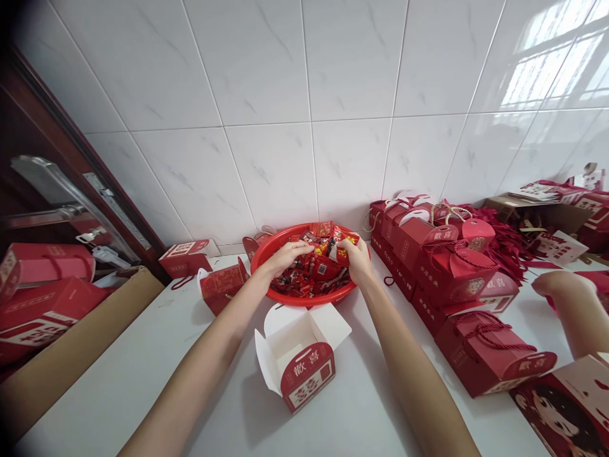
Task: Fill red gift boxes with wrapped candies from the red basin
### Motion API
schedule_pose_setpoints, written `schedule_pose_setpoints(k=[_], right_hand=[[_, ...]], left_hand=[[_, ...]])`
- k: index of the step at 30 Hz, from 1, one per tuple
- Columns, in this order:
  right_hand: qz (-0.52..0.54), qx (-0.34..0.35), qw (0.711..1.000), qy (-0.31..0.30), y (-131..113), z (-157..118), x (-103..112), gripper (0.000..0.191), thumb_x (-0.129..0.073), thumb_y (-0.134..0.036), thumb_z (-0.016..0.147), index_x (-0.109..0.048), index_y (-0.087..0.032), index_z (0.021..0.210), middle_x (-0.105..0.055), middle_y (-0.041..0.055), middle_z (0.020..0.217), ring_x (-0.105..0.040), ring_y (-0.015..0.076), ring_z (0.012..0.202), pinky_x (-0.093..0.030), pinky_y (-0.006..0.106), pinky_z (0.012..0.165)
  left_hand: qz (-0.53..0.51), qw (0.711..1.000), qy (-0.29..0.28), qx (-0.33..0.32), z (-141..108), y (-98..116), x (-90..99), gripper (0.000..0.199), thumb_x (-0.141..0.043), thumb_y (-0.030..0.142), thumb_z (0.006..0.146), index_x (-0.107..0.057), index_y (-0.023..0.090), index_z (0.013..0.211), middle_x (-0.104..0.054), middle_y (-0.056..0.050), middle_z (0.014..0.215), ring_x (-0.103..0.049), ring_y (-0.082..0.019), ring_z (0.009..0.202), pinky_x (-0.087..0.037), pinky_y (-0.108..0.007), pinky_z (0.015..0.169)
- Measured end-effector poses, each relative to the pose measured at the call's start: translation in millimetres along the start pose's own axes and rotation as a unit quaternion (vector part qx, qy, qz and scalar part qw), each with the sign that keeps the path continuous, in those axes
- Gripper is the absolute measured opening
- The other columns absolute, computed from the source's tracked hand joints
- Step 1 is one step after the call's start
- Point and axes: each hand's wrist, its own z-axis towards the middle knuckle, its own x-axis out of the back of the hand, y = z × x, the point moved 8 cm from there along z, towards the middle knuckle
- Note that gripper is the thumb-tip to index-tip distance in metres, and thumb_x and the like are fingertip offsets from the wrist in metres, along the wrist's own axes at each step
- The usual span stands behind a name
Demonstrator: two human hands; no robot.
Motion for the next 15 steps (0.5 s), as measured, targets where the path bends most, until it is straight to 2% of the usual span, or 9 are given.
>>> schedule_pose_setpoints(k=[4,9,12,15], right_hand=[[-0.011,0.011,0.999,-0.030,-2.4,-2.2,-4.3,0.026,-0.072,-0.021,0.050,-0.062,-0.022,0.073,-0.068,-0.0047,0.067,-0.062,0.0149,0.063,-0.051,0.028,0.062],[-0.026,0.017,0.998,-0.053,-2.2,-3.1,-7.3,0.027,-0.075,-0.023,0.053,-0.064,-0.022,0.077,-0.072,-0.0022,0.076,-0.067,0.0181,0.071,-0.054,0.032,0.071],[-0.027,0.013,0.998,-0.058,-0.8,-2.7,-7.8,0.028,-0.077,-0.024,0.053,-0.065,-0.022,0.078,-0.074,-0.0014,0.079,-0.069,0.0195,0.073,-0.056,0.033,0.073],[-0.025,0.010,0.998,-0.056,-0.5,-2.9,-7.6,0.029,-0.077,-0.024,0.053,-0.066,-0.023,0.079,-0.075,-0.0018,0.081,-0.069,0.0203,0.075,-0.057,0.034,0.074]], left_hand=[[-0.019,1.000,0.000,-0.014,2.2,-0.1,1.3,0.033,-0.079,0.048,0.066,-0.072,0.017,0.072,-0.072,-0.002,0.078,-0.063,-0.022,0.086,-0.045,-0.033,0.082],[-0.059,0.998,0.024,-0.020,1.5,2.0,5.0,0.033,-0.081,0.046,0.067,-0.076,0.016,0.079,-0.075,-0.003,0.082,-0.066,-0.022,0.087,-0.047,-0.033,0.082],[-0.093,0.995,0.032,0.008,-1.8,2.5,5.2,0.027,-0.082,0.040,0.070,-0.075,0.016,0.080,-0.074,-0.003,0.077,-0.066,-0.020,0.080,-0.048,-0.030,0.074],[-0.142,0.988,0.012,0.054,-5.4,0.9,0.6,0.023,-0.079,0.036,0.076,-0.072,0.015,0.081,-0.072,-0.003,0.072,-0.066,-0.019,0.071,-0.049,-0.029,0.064]])
